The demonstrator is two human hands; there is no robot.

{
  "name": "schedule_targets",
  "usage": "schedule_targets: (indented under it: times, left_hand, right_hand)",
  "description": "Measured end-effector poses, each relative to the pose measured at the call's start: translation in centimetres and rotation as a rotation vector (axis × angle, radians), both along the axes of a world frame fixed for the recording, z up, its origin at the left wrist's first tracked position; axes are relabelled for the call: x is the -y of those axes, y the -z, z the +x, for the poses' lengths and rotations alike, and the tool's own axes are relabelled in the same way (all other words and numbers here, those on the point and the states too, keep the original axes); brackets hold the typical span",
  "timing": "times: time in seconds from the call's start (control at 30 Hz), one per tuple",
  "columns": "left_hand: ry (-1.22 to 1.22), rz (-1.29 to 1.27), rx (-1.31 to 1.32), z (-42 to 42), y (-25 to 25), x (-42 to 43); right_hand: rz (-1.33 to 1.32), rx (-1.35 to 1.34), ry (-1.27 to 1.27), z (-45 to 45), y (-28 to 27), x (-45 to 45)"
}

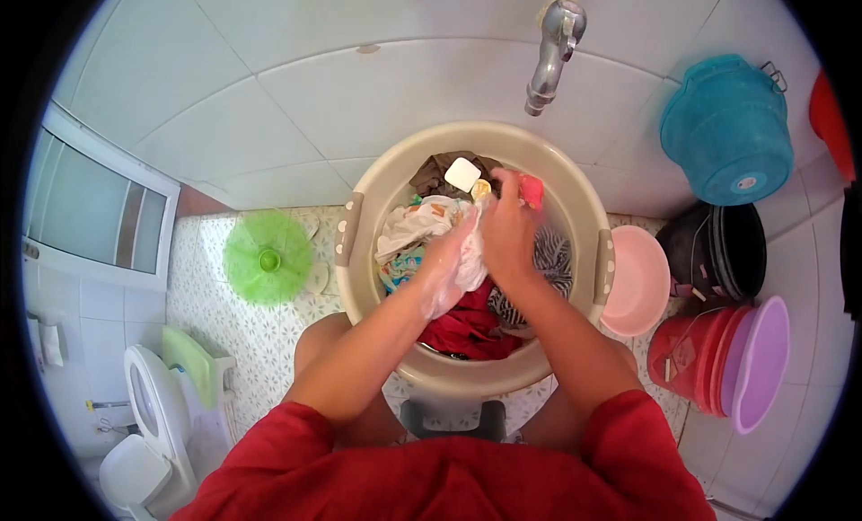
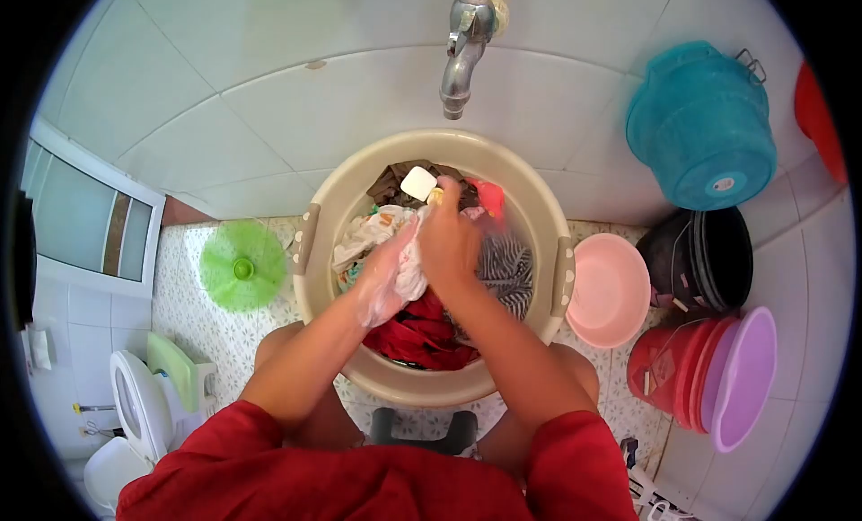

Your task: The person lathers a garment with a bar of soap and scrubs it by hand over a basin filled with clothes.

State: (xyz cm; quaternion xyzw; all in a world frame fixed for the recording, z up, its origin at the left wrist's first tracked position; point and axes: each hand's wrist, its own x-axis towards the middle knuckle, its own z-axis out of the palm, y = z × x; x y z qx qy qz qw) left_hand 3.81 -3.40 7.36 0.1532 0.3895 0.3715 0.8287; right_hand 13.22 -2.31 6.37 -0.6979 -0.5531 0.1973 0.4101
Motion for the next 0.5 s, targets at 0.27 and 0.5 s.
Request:
schedule_targets:
  times: [0.27,0.5]
  left_hand:
    - [-0.011,-0.011,-0.011,-2.2,1.1,-1.7]
    - [0.107,0.094,0.508,-4.8,-1.4,-2.8]
  right_hand:
    - [-0.114,0.169,-0.211,-3.3,-1.6,2.8]
    - [-0.289,-0.569,0.043,2.0,0.8,0.1]
